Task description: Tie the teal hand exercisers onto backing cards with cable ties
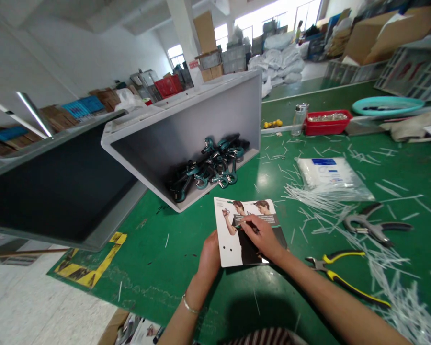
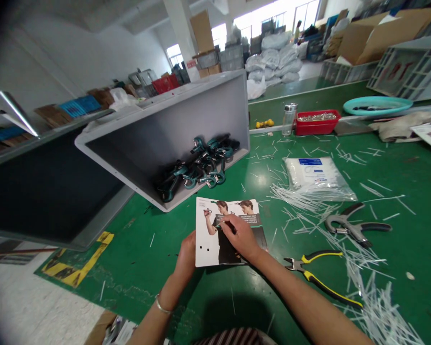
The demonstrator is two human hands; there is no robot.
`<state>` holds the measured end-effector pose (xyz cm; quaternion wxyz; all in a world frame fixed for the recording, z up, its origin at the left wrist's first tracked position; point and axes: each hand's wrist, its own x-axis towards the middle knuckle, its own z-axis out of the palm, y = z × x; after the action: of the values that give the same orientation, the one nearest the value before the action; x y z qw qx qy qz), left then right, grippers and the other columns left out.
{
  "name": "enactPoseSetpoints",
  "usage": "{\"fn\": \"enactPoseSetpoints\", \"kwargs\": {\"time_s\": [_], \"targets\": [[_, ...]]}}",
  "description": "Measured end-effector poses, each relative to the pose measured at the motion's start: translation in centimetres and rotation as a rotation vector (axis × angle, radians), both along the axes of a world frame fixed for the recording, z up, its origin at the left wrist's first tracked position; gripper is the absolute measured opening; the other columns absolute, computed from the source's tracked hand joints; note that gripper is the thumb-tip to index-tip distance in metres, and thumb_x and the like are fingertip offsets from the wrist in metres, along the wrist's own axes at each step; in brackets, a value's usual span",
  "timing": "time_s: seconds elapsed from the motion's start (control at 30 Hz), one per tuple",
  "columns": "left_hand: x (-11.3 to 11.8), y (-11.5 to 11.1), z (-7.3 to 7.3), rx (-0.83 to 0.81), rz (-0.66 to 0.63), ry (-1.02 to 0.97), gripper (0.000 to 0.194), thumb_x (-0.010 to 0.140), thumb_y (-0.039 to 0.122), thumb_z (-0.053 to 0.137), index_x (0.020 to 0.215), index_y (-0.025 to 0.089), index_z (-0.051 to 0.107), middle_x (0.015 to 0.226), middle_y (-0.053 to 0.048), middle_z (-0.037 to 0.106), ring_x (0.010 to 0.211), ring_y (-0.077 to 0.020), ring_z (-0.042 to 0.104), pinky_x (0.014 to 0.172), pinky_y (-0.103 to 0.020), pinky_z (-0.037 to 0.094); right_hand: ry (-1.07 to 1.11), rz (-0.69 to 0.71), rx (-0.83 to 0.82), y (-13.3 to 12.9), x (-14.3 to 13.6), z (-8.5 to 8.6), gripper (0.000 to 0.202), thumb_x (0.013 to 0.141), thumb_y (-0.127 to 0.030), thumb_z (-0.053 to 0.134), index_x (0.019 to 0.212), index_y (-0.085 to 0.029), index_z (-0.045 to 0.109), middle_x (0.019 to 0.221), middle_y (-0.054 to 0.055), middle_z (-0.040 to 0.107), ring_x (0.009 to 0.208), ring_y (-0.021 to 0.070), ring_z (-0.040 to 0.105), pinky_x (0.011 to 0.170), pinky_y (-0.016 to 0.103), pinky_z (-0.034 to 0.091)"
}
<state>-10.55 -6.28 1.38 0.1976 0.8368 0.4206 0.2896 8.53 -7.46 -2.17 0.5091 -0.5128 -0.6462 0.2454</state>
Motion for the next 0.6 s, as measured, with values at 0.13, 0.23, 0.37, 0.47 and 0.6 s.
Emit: {"fn": "enactPoseSetpoints", "kwargs": {"time_s": [0.13, 0.23, 0.37, 0.47, 0.6], "targets": [[0.66, -0.22, -0.13, 0.029, 0.046, -0.032, 0.014, 0.082, 0.003, 0.056, 0.08, 0.015, 0.063, 0.08, -0.005, 0.07, 0.07, -0.0162, 0.065, 0.07, -0.028, 0.054, 0.009, 0.002, 0.004, 0.05, -0.05, 0.15, 0.009, 0.095, -0.027, 0.053, 0.095, -0.022, 0.061, 0.09, 0.004, 0.067, 0.084, 0.0197, 0.062, 0.078, 0.032, 0.046], [1.09, -0.25, -0.08, 0.084, 0.03, -0.029, 0.016, 0.084, 0.006, 0.055, 0.092, 0.015, 0.065, 0.084, -0.006, 0.07, 0.074, -0.0176, 0.065, 0.07, -0.029, 0.053, 0.034, -0.006, -0.005, 0.04, -0.02, 0.32, 0.01, 0.095, -0.027, 0.052, 0.095, -0.022, 0.061, 0.089, 0.003, 0.066, 0.083, 0.0189, 0.062, 0.077, 0.031, 0.046], [0.63, -0.35, -0.3, 0.105, 0.057, -0.012, 0.012, 0.085, 0.008, 0.056, 0.091, 0.015, 0.065, 0.081, -0.005, 0.068, 0.073, -0.0171, 0.063, 0.069, -0.028, 0.052, 0.028, -0.011, -0.004, -0.05, -0.01, 0.42, 0.011, 0.095, -0.028, 0.052, 0.095, -0.022, 0.061, 0.088, 0.003, 0.066, 0.082, 0.0189, 0.061, 0.076, 0.031, 0.046], [0.24, -0.47, -0.48, 0.06, 0.085, 0.007, 0.008, 0.086, 0.01, 0.058, 0.09, 0.015, 0.063, 0.081, -0.005, 0.067, 0.073, -0.0158, 0.063, 0.069, -0.025, 0.051, 0.029, -0.009, -0.009, -0.16, 0.03, 0.5, 0.011, 0.095, -0.028, 0.052, 0.094, -0.022, 0.061, 0.089, 0.003, 0.066, 0.082, 0.0191, 0.061, 0.078, 0.031, 0.046], [0.61, -0.52, -0.06, 0.023, 0.159, 0.032, 0.022, 0.086, 0.01, 0.056, 0.107, 0.015, 0.061, 0.091, -0.006, 0.067, 0.081, -0.0165, 0.065, 0.074, -0.027, 0.052, 0.027, 0.001, -0.023, -0.27, 0.14, 0.6, 0.011, 0.095, -0.03, 0.052, 0.095, -0.022, 0.06, 0.09, 0.003, 0.066, 0.083, 0.0195, 0.061, 0.079, 0.032, 0.045]]}}
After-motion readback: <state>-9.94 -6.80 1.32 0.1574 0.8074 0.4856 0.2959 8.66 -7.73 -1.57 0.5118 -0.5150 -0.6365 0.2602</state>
